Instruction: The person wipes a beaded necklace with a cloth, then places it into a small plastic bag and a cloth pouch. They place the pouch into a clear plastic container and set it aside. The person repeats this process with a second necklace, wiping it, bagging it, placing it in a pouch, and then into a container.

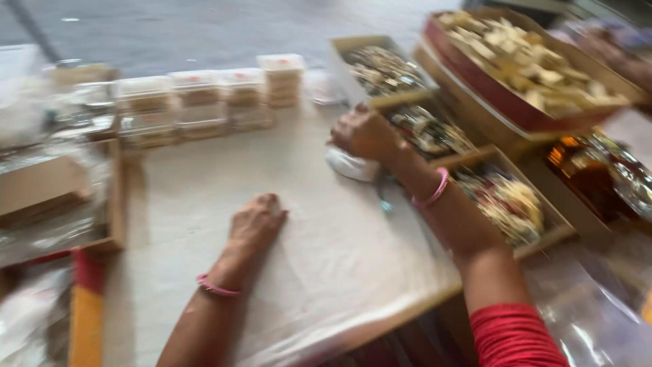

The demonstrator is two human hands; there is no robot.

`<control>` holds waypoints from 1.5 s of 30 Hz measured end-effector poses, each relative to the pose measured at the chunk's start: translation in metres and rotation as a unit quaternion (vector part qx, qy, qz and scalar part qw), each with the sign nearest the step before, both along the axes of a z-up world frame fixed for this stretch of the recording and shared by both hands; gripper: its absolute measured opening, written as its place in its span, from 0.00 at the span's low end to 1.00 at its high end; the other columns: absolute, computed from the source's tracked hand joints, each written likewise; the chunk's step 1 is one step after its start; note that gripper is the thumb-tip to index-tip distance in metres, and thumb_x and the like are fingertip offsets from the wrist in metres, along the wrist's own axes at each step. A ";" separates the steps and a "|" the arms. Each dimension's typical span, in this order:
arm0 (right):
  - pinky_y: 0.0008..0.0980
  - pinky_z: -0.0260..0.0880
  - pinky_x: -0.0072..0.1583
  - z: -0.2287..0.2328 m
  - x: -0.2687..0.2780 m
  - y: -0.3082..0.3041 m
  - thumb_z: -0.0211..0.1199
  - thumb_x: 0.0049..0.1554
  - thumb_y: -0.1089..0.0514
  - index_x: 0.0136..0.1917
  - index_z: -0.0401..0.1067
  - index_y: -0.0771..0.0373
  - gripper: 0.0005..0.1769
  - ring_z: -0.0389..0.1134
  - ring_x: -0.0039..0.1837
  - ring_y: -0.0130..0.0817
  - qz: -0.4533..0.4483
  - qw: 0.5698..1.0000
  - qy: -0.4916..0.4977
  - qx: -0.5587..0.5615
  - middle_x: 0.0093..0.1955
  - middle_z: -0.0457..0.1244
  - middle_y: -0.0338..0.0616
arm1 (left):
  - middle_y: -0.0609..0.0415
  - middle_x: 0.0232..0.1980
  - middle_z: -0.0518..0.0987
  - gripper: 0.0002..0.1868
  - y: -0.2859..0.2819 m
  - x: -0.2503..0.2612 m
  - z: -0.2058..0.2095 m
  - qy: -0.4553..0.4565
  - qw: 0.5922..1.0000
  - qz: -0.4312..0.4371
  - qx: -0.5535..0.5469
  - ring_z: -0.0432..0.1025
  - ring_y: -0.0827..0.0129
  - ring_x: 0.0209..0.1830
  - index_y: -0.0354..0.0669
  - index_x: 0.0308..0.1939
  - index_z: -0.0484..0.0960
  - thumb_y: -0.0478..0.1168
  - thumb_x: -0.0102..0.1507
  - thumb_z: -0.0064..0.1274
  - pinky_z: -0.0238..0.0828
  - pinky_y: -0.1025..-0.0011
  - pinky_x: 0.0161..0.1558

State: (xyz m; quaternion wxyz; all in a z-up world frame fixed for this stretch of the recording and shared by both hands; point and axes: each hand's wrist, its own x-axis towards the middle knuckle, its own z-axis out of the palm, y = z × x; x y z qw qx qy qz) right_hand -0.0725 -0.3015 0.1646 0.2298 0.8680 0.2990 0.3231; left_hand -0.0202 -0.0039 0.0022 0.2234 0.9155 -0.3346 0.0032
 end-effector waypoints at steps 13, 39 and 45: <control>0.42 0.61 0.73 0.037 -0.208 -0.160 0.68 0.54 0.38 0.72 0.65 0.47 0.36 0.64 0.70 0.37 -0.555 0.737 0.330 0.201 0.67 0.65 0.39 | 0.47 0.61 0.74 0.29 -0.004 -0.028 -0.012 -0.106 0.984 0.046 0.134 0.70 0.54 0.62 0.54 0.72 0.69 0.59 0.71 0.38 0.67 0.53 0.59; 0.53 0.60 0.68 -0.096 0.015 -0.184 0.67 0.55 0.50 0.74 0.63 0.39 0.35 0.58 0.73 0.47 -0.433 0.877 0.135 0.160 0.77 0.52 0.47 | 0.56 0.49 0.82 0.21 0.002 -0.031 -0.010 -0.072 0.996 0.058 0.008 0.75 0.64 0.52 0.52 0.55 0.79 0.56 0.64 0.55 0.69 0.62 0.56; 0.45 0.69 0.63 -0.087 0.033 -0.198 0.52 0.68 0.60 0.60 0.74 0.53 0.12 0.67 0.61 0.37 -0.493 0.841 0.152 0.165 0.58 0.66 0.45 | 0.57 0.50 0.82 0.22 0.003 -0.031 -0.010 -0.078 0.995 0.056 0.004 0.75 0.64 0.52 0.52 0.56 0.79 0.56 0.63 0.55 0.69 0.62 0.56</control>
